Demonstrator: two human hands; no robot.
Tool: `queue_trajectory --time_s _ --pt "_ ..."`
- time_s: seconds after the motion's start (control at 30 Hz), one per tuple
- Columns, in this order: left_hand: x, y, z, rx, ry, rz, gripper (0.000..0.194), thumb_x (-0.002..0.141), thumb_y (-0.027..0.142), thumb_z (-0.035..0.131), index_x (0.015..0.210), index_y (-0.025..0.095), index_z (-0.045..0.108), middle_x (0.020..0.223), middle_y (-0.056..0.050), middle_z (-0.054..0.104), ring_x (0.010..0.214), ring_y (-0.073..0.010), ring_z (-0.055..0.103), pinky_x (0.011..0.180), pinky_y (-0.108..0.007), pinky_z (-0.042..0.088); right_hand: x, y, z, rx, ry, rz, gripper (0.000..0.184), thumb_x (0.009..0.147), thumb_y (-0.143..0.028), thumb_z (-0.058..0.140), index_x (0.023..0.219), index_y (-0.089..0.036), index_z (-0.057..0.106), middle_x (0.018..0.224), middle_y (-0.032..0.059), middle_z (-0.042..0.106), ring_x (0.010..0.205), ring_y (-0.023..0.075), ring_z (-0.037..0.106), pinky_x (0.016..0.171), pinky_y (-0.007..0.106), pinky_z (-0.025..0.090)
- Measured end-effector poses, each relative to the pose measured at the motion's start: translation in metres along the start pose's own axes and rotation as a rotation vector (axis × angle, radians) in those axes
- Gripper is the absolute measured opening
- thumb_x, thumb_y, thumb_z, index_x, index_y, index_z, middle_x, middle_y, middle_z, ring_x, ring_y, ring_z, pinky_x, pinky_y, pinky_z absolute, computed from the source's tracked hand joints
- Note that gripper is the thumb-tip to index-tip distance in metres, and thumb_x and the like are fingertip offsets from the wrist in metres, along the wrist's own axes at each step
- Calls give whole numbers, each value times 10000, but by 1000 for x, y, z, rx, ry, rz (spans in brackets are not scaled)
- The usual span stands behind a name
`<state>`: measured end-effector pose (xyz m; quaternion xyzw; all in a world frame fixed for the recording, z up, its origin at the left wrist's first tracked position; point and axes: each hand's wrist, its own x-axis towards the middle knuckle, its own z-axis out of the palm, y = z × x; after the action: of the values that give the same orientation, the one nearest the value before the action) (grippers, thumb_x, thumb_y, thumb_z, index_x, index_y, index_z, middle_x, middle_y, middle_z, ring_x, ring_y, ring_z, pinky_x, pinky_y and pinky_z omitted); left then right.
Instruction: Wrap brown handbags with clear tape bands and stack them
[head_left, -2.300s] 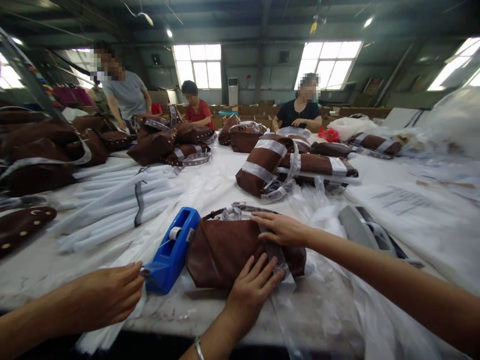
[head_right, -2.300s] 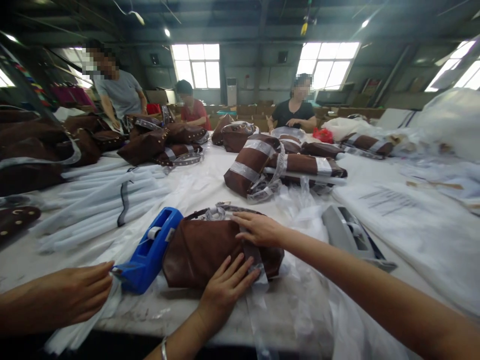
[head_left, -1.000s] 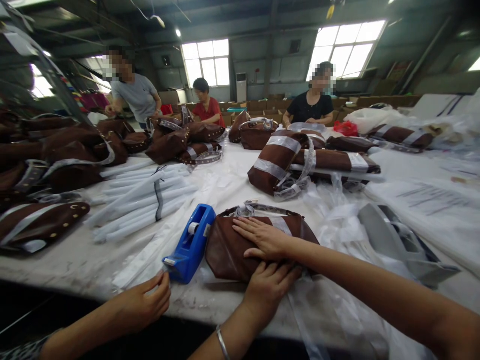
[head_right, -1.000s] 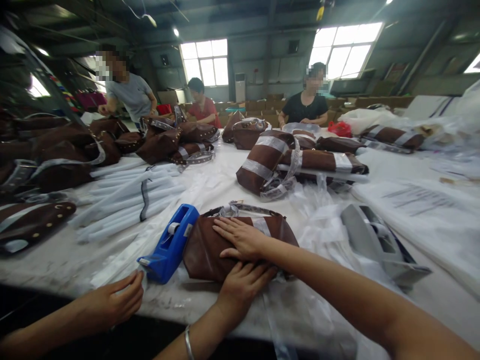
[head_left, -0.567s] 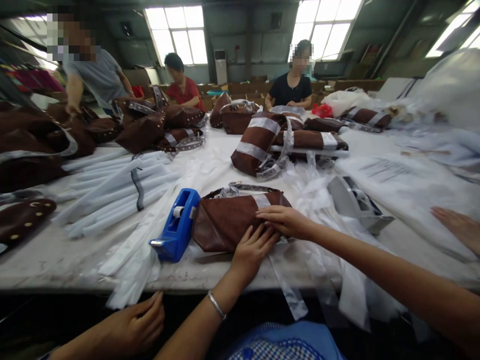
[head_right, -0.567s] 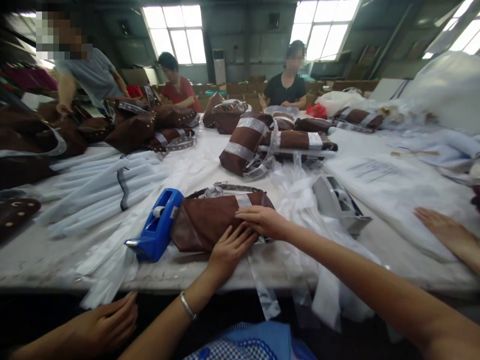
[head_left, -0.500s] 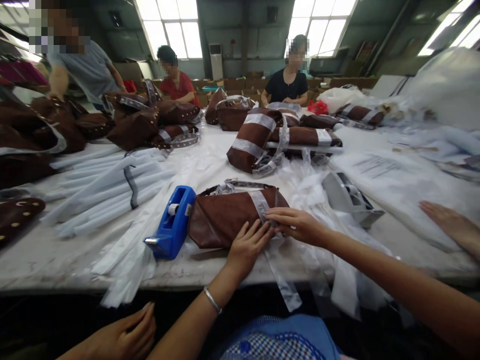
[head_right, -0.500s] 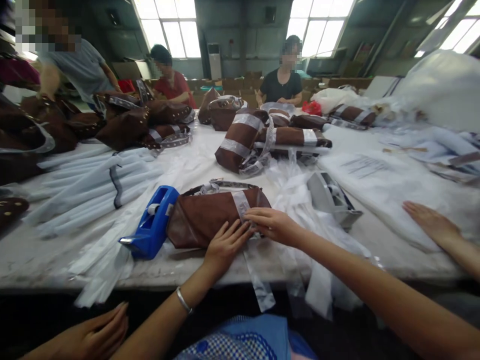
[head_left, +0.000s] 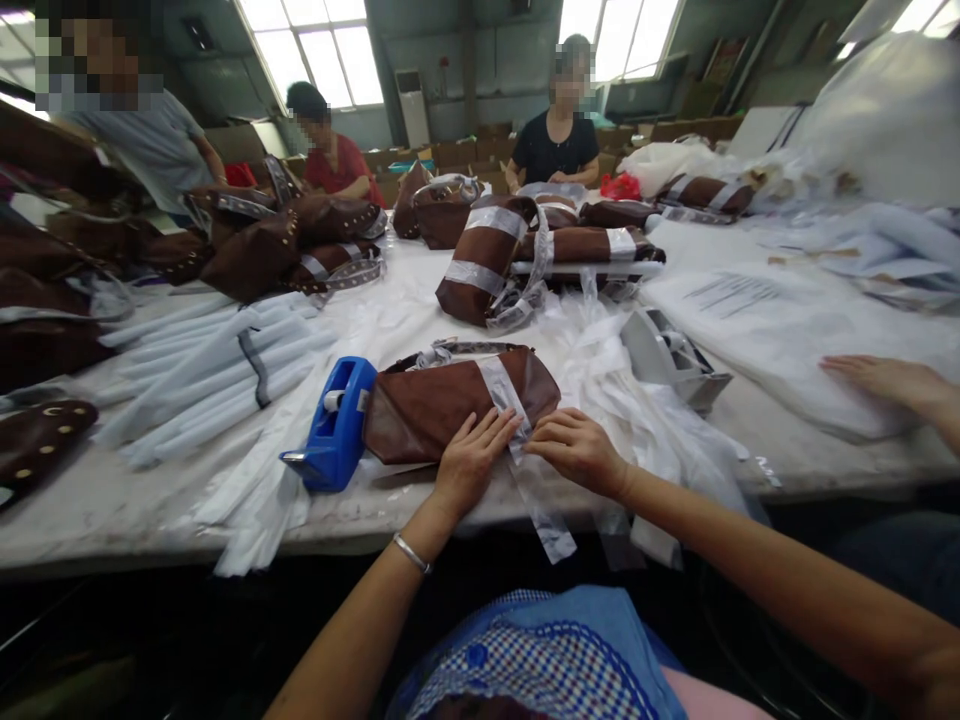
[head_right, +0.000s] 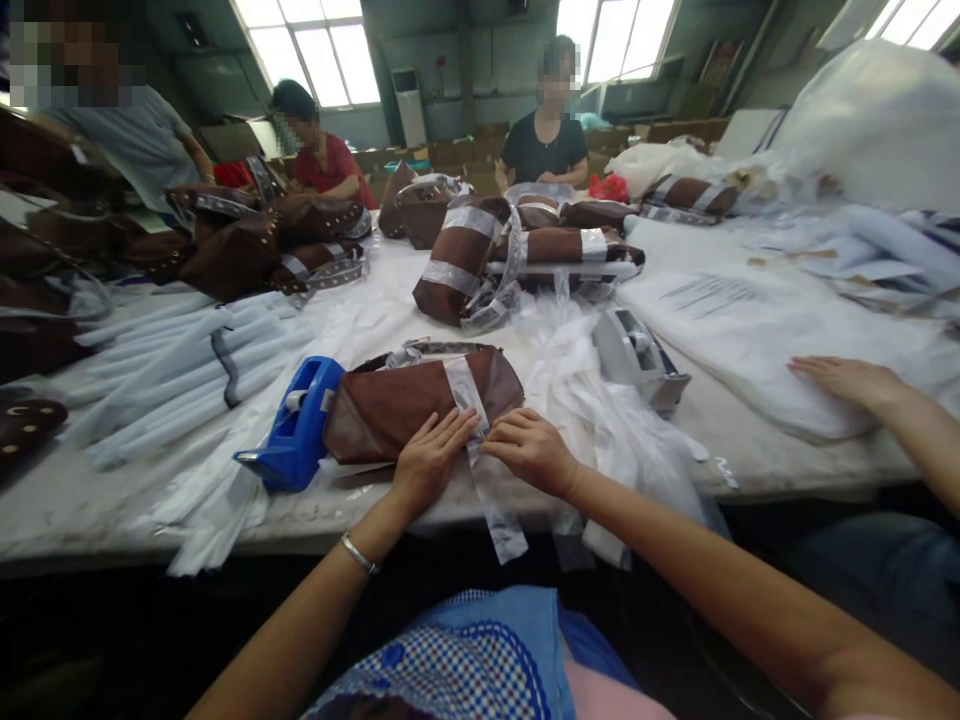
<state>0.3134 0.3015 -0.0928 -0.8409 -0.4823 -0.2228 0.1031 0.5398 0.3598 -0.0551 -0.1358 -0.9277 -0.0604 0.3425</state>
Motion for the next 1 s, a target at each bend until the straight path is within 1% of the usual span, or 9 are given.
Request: queue_trajectory --time_s 0.23,0.37,0.43,0.5,0.53,0.6,0.7,0.83,1.0 --pt "-3 -3 3 100 41 76 555 953 69 459 1472 266 443 1534 -7 453 1468 -246 330 1172 -463 381 -7 0 7 -26 -27 -48 177 965 -159 565 985 -226 727 851 24 743 876 170 656 801 333 471" --pt "-4 -3 4 100 9 89 563 960 63 426 1490 252 411 1521 -33 471 1430 -221 406 1176 -463 373 -23 -11 -11 73 -185 3 315 957 -111 497 1200 -205 675 1108 68 743 1041 192 655 911 361 497" --pt "-3 -3 4 90 8 88 565 959 63 428 1491 252 411 1518 -42 474 1425 -223 413 1179 -466 365 -34 -23 -28 182 -339 16 507 893 -81 489 1388 -174 547 1352 103 634 1255 219 567 1079 429 432" --pt "-3 -2 3 82 10 85 568 958 62 430 1494 248 406 1515 -48 477 1424 -227 415 1180 -471 363 -44 -38 -42 263 -489 37 735 781 -72 509 1504 -148 399 1535 119 446 1429 254 392 1200 507 287" --pt "-3 -1 3 80 9 82 569 960 63 428 1498 245 398 1516 -48 475 1425 -227 414 1179 -473 363 -49 -44 -46 282 -538 55 825 727 -71 514 1531 -143 349 1584 117 362 1472 267 317 1223 530 234" --pt "-2 -1 3 82 11 76 570 965 68 423 1505 246 383 1521 -42 469 1429 -224 408 1179 -475 365 -57 -54 -44 284 -570 94 904 672 -63 509 1550 -138 307 1618 115 280 1498 280 249 1231 541 219" --pt "-2 0 3 98 11 78 569 970 74 419 1510 245 372 1528 -30 460 1440 -222 389 1175 -476 373 -64 -58 -25 233 -471 89 774 756 -38 483 1517 -133 378 1556 128 403 1460 278 339 1187 529 336" --pt "-2 -1 1 130 27 93 578 961 60 410 1511 234 371 1523 -38 468 1439 -215 391 1168 -463 386 -64 -52 0 170 -185 25 398 938 -73 469 1296 -156 622 1252 112 697 1235 229 614 1071 444 507" --pt "-1 -1 0 159 27 97 581 958 58 402 1514 227 368 1534 -41 453 1445 -214 380 1172 -450 380 -64 -52 3 213 -45 -21 255 982 -121 480 1141 -140 679 1033 83 773 1004 197 730 974 392 579"
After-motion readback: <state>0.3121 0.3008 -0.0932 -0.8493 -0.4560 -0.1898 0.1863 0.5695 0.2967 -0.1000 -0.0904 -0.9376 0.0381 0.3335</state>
